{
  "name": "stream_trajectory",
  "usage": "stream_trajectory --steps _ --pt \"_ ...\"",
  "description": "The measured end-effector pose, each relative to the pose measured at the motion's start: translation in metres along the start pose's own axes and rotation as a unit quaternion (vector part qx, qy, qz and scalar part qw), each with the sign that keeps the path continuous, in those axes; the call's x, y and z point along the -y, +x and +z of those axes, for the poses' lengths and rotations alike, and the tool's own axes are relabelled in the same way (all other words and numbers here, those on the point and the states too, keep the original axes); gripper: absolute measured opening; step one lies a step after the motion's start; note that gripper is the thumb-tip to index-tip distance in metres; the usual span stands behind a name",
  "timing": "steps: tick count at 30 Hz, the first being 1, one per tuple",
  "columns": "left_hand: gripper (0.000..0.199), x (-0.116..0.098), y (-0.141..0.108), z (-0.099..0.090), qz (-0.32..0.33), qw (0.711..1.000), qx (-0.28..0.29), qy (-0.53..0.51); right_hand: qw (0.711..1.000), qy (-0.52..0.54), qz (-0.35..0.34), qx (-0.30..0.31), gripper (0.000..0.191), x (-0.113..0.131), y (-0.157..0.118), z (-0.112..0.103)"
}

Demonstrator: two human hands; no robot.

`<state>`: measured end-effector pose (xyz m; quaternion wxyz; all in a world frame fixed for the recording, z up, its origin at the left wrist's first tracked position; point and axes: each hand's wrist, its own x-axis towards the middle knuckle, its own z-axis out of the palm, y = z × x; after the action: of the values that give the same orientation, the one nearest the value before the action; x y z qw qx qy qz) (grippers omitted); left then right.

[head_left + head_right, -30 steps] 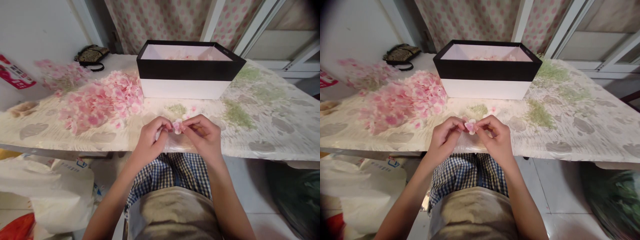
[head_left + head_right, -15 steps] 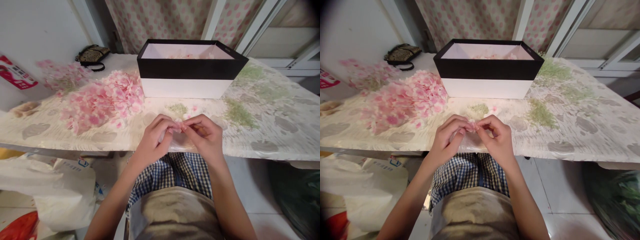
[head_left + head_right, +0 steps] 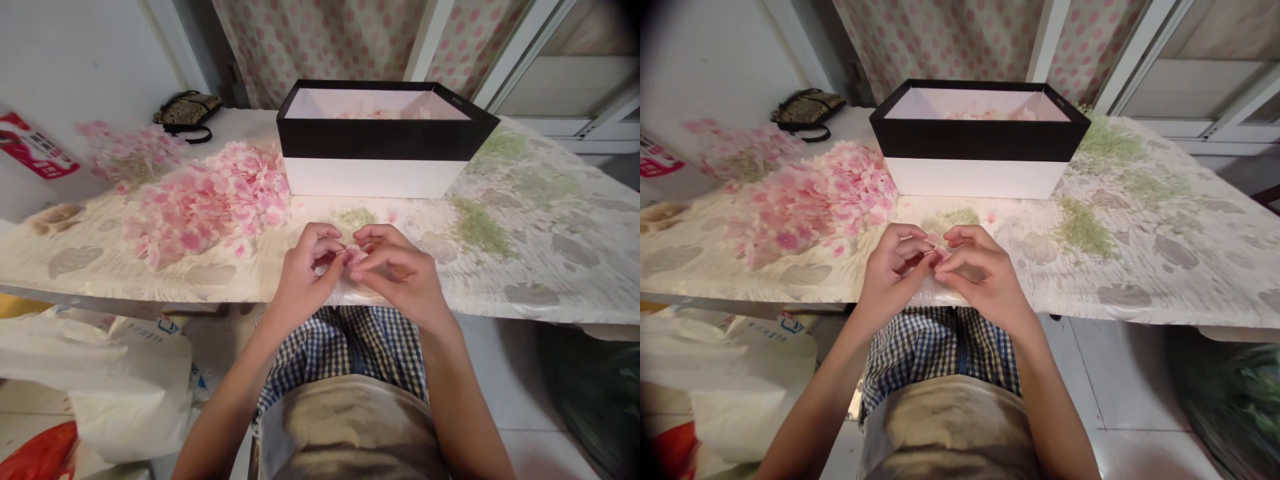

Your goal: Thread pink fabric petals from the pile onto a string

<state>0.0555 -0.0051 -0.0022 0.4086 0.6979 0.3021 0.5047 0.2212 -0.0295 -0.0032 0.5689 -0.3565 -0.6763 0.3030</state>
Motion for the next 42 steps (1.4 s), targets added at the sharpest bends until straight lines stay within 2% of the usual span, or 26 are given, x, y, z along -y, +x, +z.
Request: stream_trajectory --steps 12,17,21,24,27,32,34,36,38,40,42 --pt "0.027 0.003 -0.003 -0.001 0.029 0.999 0.038 0.024 0.999 -0.016 0.018 -0.047 0.015 0.001 -0.004 0.005" --pt "0.031 0.002 -0.005 0.000 0.076 0.993 0.048 0.080 0.998 -0.024 0.046 -0.044 0.014 -0.001 -0.004 0.005" --pt "0.037 0.006 -0.007 0.001 0.105 0.988 0.042 0.107 0.996 -0.011 0.083 -0.016 0.019 -0.002 -0.002 0.003" --pt "0.043 0.007 -0.007 0.002 0.105 0.990 0.022 0.094 0.997 -0.004 0.074 -0.008 0.007 -0.002 0.000 0.001" --pt "0.041 0.005 -0.006 0.003 0.076 0.995 -0.005 0.066 0.996 0.026 0.083 -0.017 0.006 0.000 0.000 0.001" --pt "0.020 -0.003 0.001 -0.004 0.029 0.991 -0.127 -0.022 0.994 0.028 0.083 -0.066 0.011 -0.001 -0.003 0.003" --pt "0.012 -0.008 0.006 -0.014 0.009 0.983 -0.182 -0.004 0.992 0.021 0.072 -0.101 0.013 -0.002 -0.005 0.003" --pt "0.007 -0.011 0.013 -0.026 -0.009 0.975 -0.202 0.091 0.989 0.021 0.062 -0.130 0.015 -0.003 -0.006 0.004" --pt "0.007 -0.013 0.021 -0.036 -0.029 0.958 -0.162 0.236 0.988 0.022 0.057 -0.141 0.016 -0.004 -0.006 0.004" --pt "0.012 -0.012 0.029 -0.041 -0.045 0.927 -0.072 0.364 0.989 0.021 0.053 -0.135 0.016 -0.004 -0.006 0.005" --pt "0.017 -0.010 0.036 -0.039 -0.054 0.895 0.027 0.441 0.991 0.019 0.046 -0.124 0.016 -0.004 -0.005 0.005"
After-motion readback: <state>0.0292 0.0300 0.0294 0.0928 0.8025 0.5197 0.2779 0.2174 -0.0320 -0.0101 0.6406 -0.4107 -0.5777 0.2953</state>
